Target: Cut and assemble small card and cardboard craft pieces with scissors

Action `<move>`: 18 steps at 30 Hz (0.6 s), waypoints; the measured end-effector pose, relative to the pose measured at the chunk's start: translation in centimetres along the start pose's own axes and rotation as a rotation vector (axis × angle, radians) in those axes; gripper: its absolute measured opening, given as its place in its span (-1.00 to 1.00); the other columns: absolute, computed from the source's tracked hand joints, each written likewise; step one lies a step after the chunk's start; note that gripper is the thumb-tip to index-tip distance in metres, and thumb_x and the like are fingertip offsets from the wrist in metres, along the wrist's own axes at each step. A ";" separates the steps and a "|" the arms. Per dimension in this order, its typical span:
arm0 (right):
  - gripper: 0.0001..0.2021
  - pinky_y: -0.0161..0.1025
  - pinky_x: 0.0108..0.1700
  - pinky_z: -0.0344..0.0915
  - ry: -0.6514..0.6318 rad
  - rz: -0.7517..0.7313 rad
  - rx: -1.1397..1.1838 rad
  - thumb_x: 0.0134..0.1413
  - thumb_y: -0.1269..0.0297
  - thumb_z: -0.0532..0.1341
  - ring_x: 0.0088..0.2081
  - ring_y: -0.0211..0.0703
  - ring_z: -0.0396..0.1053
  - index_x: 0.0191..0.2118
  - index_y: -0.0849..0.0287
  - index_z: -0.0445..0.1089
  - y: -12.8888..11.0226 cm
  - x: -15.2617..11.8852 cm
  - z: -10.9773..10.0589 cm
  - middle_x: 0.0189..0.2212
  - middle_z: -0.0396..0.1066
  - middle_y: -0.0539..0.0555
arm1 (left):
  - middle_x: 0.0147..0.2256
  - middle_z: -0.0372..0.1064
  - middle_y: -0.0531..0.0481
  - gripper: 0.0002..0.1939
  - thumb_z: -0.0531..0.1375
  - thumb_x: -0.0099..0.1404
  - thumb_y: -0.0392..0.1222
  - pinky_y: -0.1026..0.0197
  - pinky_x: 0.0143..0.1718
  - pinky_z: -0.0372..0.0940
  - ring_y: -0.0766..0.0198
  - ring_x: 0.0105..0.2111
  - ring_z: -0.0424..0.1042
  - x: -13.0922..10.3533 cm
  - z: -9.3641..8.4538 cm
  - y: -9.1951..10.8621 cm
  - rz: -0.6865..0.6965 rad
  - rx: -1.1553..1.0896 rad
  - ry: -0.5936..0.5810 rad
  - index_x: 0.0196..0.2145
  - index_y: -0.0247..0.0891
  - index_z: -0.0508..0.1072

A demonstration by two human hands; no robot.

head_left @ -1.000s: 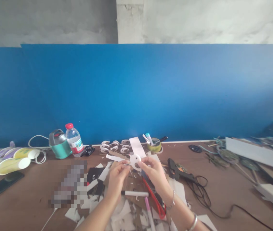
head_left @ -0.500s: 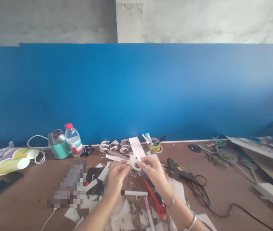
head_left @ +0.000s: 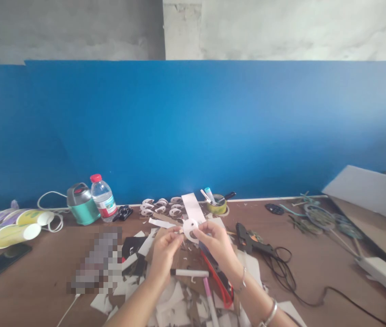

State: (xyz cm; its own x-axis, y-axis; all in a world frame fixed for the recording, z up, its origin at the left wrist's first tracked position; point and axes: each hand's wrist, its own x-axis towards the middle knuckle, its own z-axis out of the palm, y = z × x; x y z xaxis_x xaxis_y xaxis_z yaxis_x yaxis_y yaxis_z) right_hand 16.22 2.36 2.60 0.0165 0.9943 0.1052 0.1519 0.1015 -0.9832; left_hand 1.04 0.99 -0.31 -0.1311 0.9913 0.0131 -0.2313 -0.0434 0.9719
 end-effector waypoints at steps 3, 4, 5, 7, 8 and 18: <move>-0.76 -0.33 -0.48 0.14 0.007 -0.011 -0.017 -0.16 0.12 0.27 -0.54 -0.25 0.23 -0.56 0.20 0.36 -0.2 -0.1 0.0 -0.62 0.35 -0.02 | -0.13 0.43 -0.13 -0.68 0.34 -0.02 0.03 0.23 -0.24 0.24 0.09 -0.20 0.38 0.0 0.0 -0.1 -0.003 0.003 -0.001 -0.65 -0.28 0.44; -0.76 -0.33 -0.49 0.14 0.007 -0.010 -0.018 -0.16 0.12 0.27 -0.55 -0.25 0.23 -0.57 0.20 0.36 -0.3 -0.1 -0.1 -0.63 0.35 -0.02 | -0.13 0.43 -0.12 -0.67 0.34 -0.02 0.04 0.24 -0.24 0.25 0.09 -0.21 0.38 0.1 -0.1 -0.2 -0.007 0.003 -0.007 -0.64 -0.28 0.44; -0.76 -0.33 -0.49 0.14 0.006 -0.009 -0.018 -0.16 0.12 0.27 -0.55 -0.25 0.22 -0.57 0.19 0.35 -0.3 -0.1 0.0 -0.63 0.35 -0.02 | -0.13 0.43 -0.12 -0.67 0.34 -0.03 0.05 0.24 -0.24 0.25 0.10 -0.21 0.38 0.1 -0.1 -0.3 -0.010 0.004 -0.013 -0.64 -0.28 0.44; -0.76 -0.33 -0.48 0.15 0.002 -0.014 -0.017 -0.16 0.12 0.27 -0.55 -0.25 0.23 -0.57 0.19 0.35 -0.2 -0.1 0.0 -0.63 0.35 -0.02 | -0.12 0.43 -0.12 -0.66 0.33 -0.03 0.06 0.24 -0.23 0.24 0.09 -0.20 0.39 0.2 -0.2 -0.4 -0.013 0.009 -0.019 -0.63 -0.28 0.44; -0.77 -0.33 -0.48 0.16 0.002 -0.017 -0.019 -0.16 0.12 0.27 -0.54 -0.25 0.23 -0.57 0.19 0.35 -0.2 -0.1 0.0 -0.63 0.35 -0.02 | -0.11 0.43 -0.12 -0.66 0.33 -0.03 0.07 0.23 -0.22 0.24 0.09 -0.20 0.39 0.2 -0.2 -0.5 -0.012 0.010 -0.018 -0.64 -0.28 0.44; -0.77 -0.32 -0.46 0.18 0.006 -0.024 -0.031 -0.16 0.13 0.27 -0.53 -0.24 0.24 -0.57 0.20 0.35 0.2 0.0 0.1 -0.62 0.36 -0.01 | -0.14 0.43 -0.10 -0.69 0.34 -0.02 -0.03 0.20 -0.24 0.24 0.08 -0.21 0.40 0.1 0.0 -0.2 -0.006 -0.019 -0.003 -0.68 -0.28 0.41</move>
State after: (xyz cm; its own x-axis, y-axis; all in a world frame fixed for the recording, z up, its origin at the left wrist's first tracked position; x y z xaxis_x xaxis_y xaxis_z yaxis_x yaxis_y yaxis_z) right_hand 16.19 2.35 2.43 0.0188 0.9913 0.1300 0.1825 0.1244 -0.9753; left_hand 1.06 1.12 -0.53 -0.1272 0.9918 0.0078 -0.2499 -0.0396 0.9675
